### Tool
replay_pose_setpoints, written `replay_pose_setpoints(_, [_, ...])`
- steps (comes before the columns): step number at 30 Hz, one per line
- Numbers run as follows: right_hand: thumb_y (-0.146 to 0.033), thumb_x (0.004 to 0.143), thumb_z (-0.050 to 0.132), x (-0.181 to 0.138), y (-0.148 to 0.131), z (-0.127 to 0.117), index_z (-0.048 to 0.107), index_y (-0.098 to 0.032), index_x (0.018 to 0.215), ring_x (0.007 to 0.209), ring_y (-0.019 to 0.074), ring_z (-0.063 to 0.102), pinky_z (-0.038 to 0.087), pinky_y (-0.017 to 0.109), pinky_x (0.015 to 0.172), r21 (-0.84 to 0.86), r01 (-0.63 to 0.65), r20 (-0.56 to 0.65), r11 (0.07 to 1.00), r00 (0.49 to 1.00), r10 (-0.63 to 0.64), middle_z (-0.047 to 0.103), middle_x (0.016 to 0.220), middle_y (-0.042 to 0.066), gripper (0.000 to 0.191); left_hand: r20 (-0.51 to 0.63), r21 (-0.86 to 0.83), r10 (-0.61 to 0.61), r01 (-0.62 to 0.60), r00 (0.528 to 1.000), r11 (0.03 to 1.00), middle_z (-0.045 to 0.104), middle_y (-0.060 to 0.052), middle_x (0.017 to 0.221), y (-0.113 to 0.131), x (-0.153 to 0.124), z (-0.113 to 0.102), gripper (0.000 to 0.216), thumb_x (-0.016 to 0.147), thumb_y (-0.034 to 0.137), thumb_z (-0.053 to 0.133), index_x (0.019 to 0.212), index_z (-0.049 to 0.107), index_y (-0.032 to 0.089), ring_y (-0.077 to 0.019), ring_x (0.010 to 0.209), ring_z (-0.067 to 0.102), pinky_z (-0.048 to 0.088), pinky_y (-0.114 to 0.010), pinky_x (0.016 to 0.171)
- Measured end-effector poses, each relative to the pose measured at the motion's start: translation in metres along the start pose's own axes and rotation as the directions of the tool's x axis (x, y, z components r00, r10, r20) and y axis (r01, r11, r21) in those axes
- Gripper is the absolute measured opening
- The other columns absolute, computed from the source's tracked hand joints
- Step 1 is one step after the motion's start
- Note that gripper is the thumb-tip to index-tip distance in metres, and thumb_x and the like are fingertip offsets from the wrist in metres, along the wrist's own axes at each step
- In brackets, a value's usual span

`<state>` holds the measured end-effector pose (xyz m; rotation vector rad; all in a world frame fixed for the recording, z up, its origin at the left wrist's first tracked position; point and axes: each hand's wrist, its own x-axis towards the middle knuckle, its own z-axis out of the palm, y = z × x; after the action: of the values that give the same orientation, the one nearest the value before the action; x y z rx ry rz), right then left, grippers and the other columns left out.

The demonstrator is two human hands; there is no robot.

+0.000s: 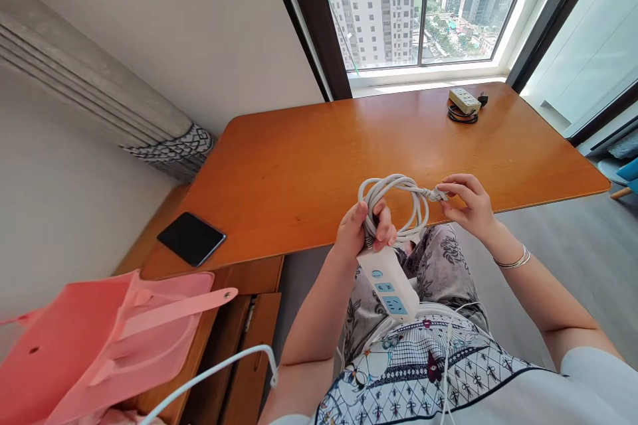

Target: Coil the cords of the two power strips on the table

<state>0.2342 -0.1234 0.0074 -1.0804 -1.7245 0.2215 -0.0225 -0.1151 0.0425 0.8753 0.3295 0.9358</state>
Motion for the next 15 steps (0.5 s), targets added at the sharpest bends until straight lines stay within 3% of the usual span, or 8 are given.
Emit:
replay_pose_setpoints(2, [-0.037,0.084,0.073,-0.008,-0.009,0.02,0.067,-0.028,0.121,0.099,0.019,0.066,0.061,0.036,0.083,0.231,-0.227,-0.087,0.946,0.964,0.253,0.063,0.126,0.01,0.038,0.015,-0.043,0.029,-0.028,0.999,0.999,0.05,0.008,0.044,-0.002,0.002,0.002,0.063,0.074,0.075,0.074,0.071,0.041,0.022,-0.0097,0.029,0.041,0.048,-0.028,0.046])
replay_pose_setpoints(3, [-0.043,0.084,0.074,-0.013,-0.018,0.028,0.063,-0.029,0.128,0.102,0.0189,0.066,0.061,0.037,0.087,0.391,-0.335,-0.066,0.857,0.919,0.389,0.062,0.132,0.01,0.047,0.026,-0.052,0.042,-0.04,0.999,0.998,0.05,0.008,0.044,-0.004,0.003,0.003,0.065,0.073,0.079,0.072,0.07,0.041,0.022,-0.0104,0.029,0.041,0.048,-0.028,0.046])
replay_pose_setpoints(5, [-0.055,0.085,0.071,-0.019,-0.038,0.041,0.061,-0.031,0.127,0.107,0.0205,0.067,0.06,0.04,0.091,0.665,-0.502,0.122,0.553,0.804,0.582,0.064,0.132,0.008,0.049,0.037,-0.049,0.059,-0.057,0.998,0.997,0.052,0.007,0.044,-0.007,0.006,0.005,0.066,0.072,0.082,0.069,0.07,0.041,0.022,-0.0117,0.03,0.043,0.046,-0.029,0.045])
replay_pose_setpoints(6, [-0.06,0.085,0.07,-0.021,-0.048,0.044,0.062,-0.031,0.123,0.107,0.0218,0.068,0.06,0.041,0.092,0.737,-0.565,0.261,0.371,0.744,0.616,0.067,0.128,0.007,0.048,0.038,-0.038,0.063,-0.062,0.997,0.997,0.052,0.006,0.045,-0.009,0.007,0.006,0.066,0.073,0.082,0.068,0.07,0.042,0.022,-0.0122,0.032,0.044,0.045,-0.029,0.045])
replay_pose_setpoints(8, [-0.066,0.082,0.07,-0.02,-0.064,0.045,0.065,-0.03,0.113,0.104,0.0233,0.069,0.06,0.042,0.09,0.774,-0.629,0.47,0.076,0.651,0.596,0.071,0.117,0.005,0.048,0.054,-0.01,0.06,-0.059,0.997,0.998,0.054,0.005,0.048,-0.014,0.008,0.008,0.063,0.075,0.08,0.069,0.071,0.045,0.022,-0.0128,0.035,0.047,0.044,-0.029,0.047])
replay_pose_setpoints(9, [-0.069,0.08,0.072,-0.017,-0.068,0.044,0.066,-0.029,0.108,0.1,0.0234,0.07,0.06,0.041,0.088,0.77,-0.638,0.528,-0.016,0.623,0.577,0.072,0.11,0.004,0.049,0.071,0.0,0.053,-0.053,0.996,0.999,0.054,0.005,0.05,-0.016,0.008,0.008,0.062,0.076,0.079,0.069,0.072,0.045,0.021,-0.0126,0.037,0.048,0.043,-0.029,0.049])
replay_pose_setpoints(11, [-0.074,0.075,0.073,-0.01,-0.07,0.042,0.067,-0.027,0.1,0.087,0.0212,0.069,0.06,0.039,0.082,0.771,-0.628,0.565,-0.105,0.599,0.568,0.071,0.092,0.002,0.054,0.114,0.002,0.037,-0.037,0.993,0.999,0.052,0.005,0.052,-0.021,0.007,0.01,0.06,0.078,0.076,0.069,0.072,0.046,0.021,-0.0114,0.038,0.047,0.043,-0.029,0.051])
replay_pose_setpoints(15, [-0.08,0.069,0.075,0.001,-0.06,0.047,0.066,-0.022,0.089,0.054,0.0098,0.048,0.055,0.029,0.061,0.798,-0.592,0.522,-0.114,0.585,0.62,0.051,0.064,-0.006,0.063,0.207,0.011,-0.019,0.017,0.978,1.0,0.047,0.005,0.051,-0.028,0.002,0.012,0.058,0.081,0.073,0.069,0.072,0.045,0.021,-0.0098,0.04,0.041,0.035,-0.028,0.051])
